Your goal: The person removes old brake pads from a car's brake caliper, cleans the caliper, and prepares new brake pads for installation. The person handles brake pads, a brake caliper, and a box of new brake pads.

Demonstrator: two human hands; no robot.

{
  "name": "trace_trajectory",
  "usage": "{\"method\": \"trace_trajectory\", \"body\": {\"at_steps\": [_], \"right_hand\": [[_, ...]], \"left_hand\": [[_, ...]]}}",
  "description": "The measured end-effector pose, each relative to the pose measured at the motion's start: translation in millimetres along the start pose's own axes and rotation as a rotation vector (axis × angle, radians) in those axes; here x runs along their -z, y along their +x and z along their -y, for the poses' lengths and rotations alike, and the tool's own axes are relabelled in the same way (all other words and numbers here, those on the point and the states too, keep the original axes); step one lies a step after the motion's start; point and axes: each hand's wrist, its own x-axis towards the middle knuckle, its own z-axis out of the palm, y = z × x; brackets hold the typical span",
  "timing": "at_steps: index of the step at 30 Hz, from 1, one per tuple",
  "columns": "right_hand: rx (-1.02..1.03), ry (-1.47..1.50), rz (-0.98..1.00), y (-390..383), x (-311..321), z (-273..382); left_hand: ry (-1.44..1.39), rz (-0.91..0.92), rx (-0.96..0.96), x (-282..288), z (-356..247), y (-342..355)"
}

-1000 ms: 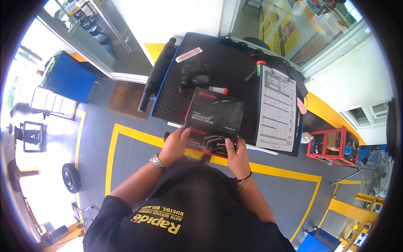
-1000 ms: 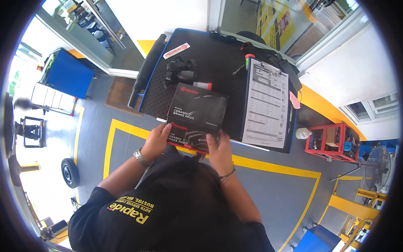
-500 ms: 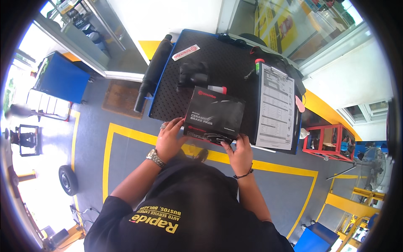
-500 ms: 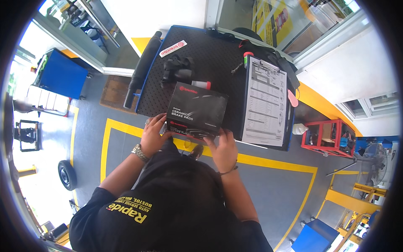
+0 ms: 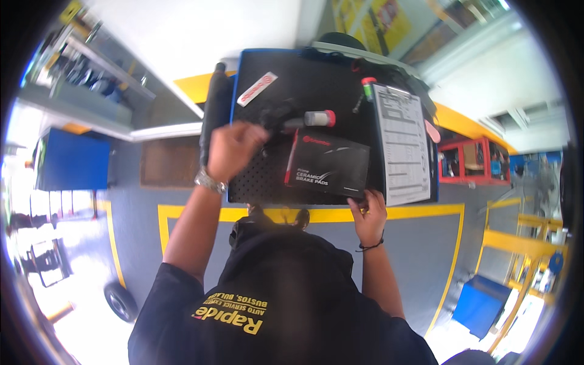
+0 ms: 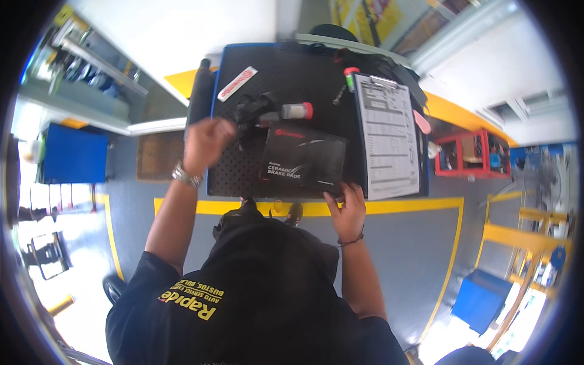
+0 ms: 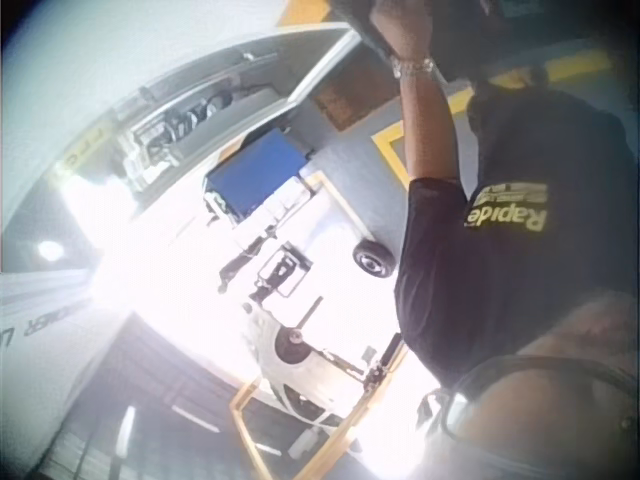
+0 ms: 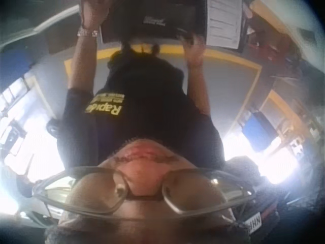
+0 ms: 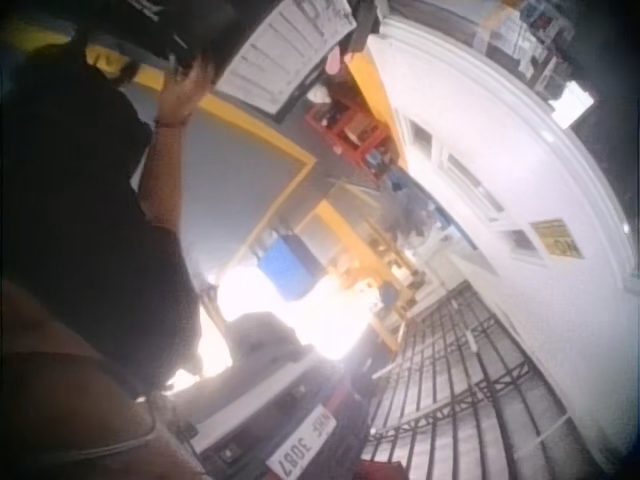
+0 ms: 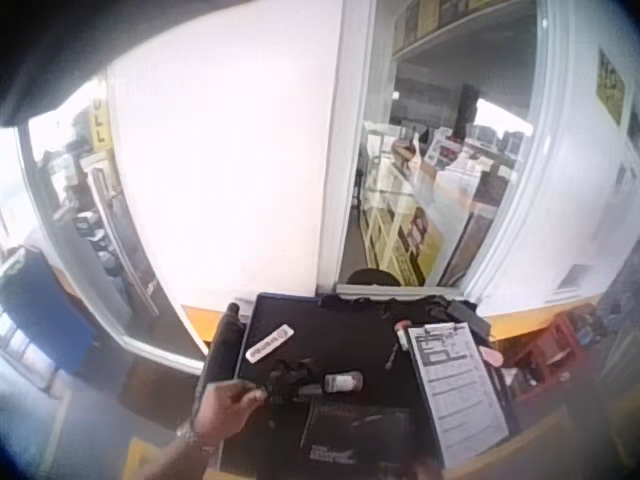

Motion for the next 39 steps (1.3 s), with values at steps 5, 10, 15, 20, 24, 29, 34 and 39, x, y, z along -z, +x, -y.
{"method": "trace_trajectory", "body": {"at_steps": [5,10,15,20,24,29,34,39], "right_hand": [[-1.135,0.907,-0.33,-59.0,-45.3,-18.8],[-0.887,1.751,-0.246,-82.1,-109.6,-67.6],[-0.867,1.73,-0.34,-70.1,-111.9,-53.0],[-0.914,1.761,-0.333,-63.9,-113.7,-45.9],[-0.909,1.702,-0.143,-113.8,-84.8,-59.9],[-0.904,0.683,-0.096,-200.0,10.9,-78.9],[-0.028,0.022,-0.167,-206.9,84.0,-99.8],[0.298,-0.126,0.282,-169.9,84.6,-97.0]], "left_hand": [[0.929,0.001,-0.032,7.3,68.9,104.6],[0.978,0.134,0.116,-8.5,77.0,140.1],[0.566,0.119,0.063,10.6,110.4,147.8],[0.068,-0.159,0.111,22.7,67.9,88.0],[-0.303,-0.092,-0.025,46.1,47.2,5.8],[-0.129,0.107,0.21,7.5,44.8,-158.5],[0.346,0.037,-0.104,-100.9,41.0,-294.2],[0.474,0.036,-0.188,-119.1,33.3,-335.8]]}}
